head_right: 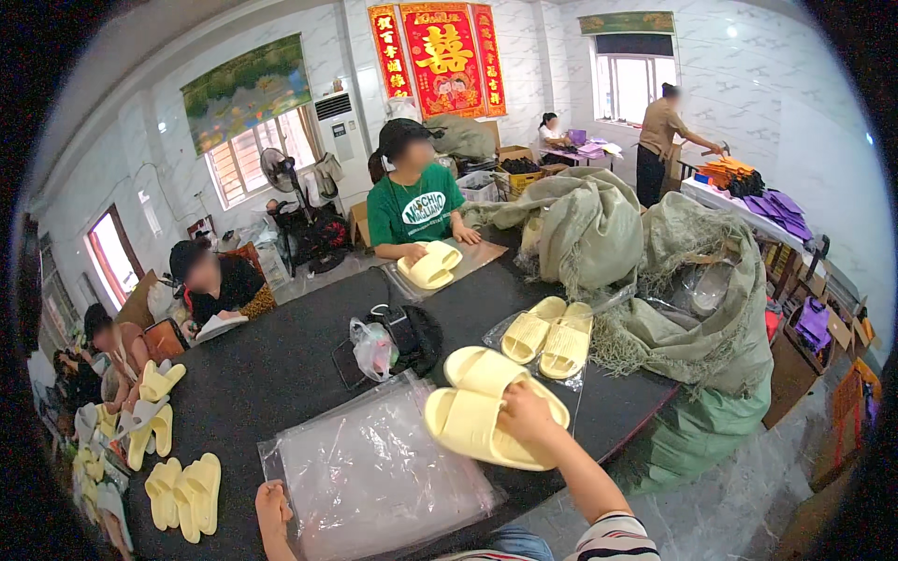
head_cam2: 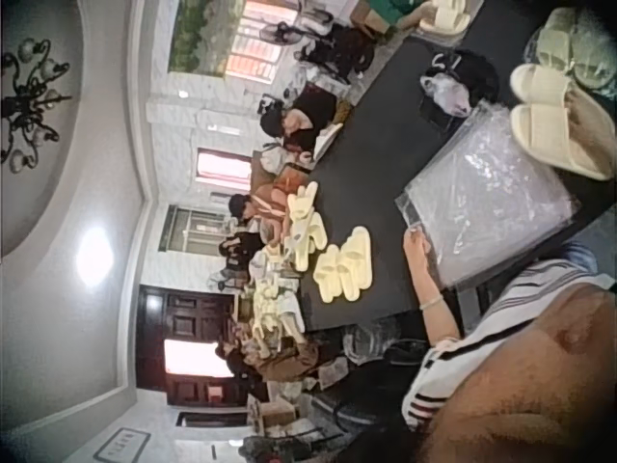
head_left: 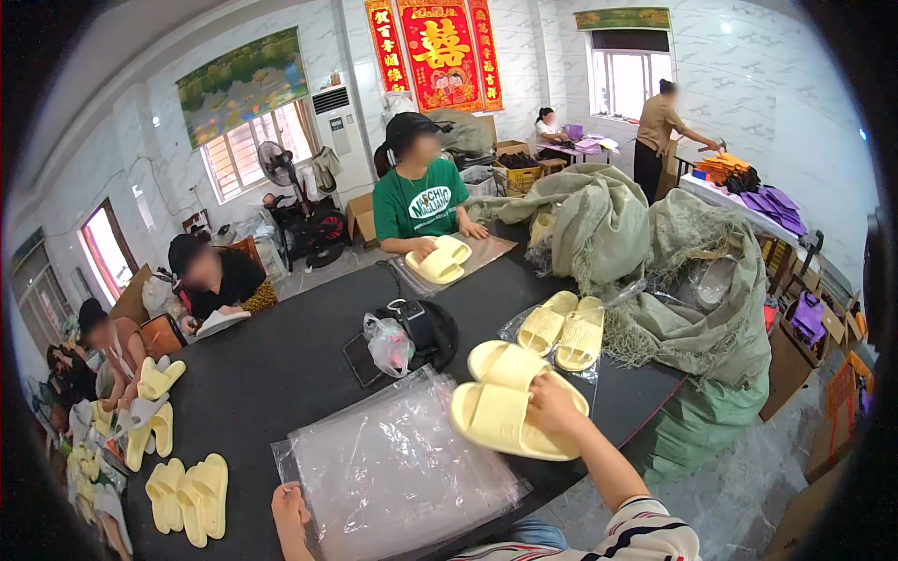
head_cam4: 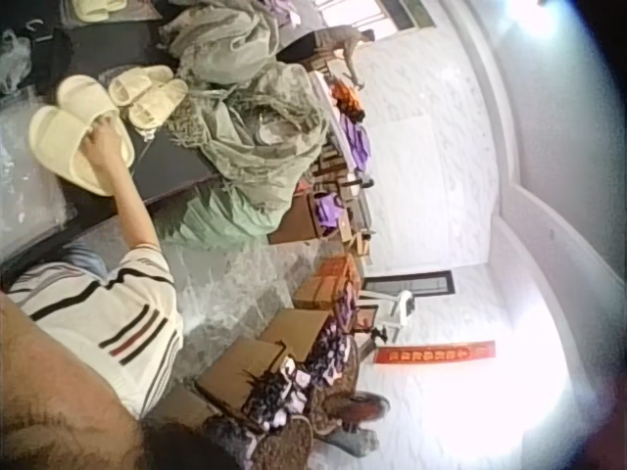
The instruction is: The person places pairs of yellow and white plastic slippers into clear plastic bags on a table. They repeatedly pick up slippers, insert them into bags, and set the packaged pairs aside while other workers perform similar tasks nearby.
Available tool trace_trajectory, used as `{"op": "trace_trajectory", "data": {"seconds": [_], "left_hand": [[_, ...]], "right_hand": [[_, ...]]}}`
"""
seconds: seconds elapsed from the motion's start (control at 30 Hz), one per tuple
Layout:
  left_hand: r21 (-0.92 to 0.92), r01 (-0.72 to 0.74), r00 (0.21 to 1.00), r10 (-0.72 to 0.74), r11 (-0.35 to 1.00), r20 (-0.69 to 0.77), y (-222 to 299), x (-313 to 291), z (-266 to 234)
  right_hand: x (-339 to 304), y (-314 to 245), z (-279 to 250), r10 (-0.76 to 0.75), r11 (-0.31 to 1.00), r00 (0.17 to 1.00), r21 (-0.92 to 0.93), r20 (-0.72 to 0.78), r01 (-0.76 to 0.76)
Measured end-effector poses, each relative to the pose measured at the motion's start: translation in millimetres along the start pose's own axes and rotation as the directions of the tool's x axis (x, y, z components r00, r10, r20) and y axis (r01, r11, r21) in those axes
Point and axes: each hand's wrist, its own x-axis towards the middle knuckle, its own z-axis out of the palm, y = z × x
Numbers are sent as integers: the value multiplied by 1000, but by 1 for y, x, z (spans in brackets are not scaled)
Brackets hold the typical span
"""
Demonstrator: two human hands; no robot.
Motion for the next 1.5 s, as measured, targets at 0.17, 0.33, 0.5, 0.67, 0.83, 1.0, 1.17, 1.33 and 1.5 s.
{"op": "trace_trajectory", "data": {"seconds": [0.17,0.33,0.5,0.67,0.83,1.0,1.17,1.33,1.5], "left_hand": [[103,5,1000,-4,995,-10,6,6,12],[240,56,994,-32,969,-104,13,7,13],[312,-34,998,49,949,-41,-9,27,8],[418,-132,989,146,899,-3,-26,42,10],[452,-202,954,279,869,-110,-19,35,16],[339,-159,952,235,927,-198,-16,27,18],[303,-138,960,203,943,-193,-3,18,30],[354,-94,958,181,931,-222,7,9,35],[380,-79,957,177,921,-231,3,4,27]], "right_hand": [[-6,48,-22,207,961,978,-185,-5,-205],[-10,-9,-33,-3,913,986,-402,-166,-65],[-1,-88,-2,-324,942,941,63,-97,331],[-6,-132,63,-633,774,771,98,74,626],[-3,-124,89,-661,735,678,95,322,672],[-4,-115,58,-627,775,709,161,324,611],[-19,-99,77,-577,816,705,245,412,524],[-16,-93,100,-593,795,804,185,40,578],[-3,-97,71,-568,800,784,57,-252,597]]}}
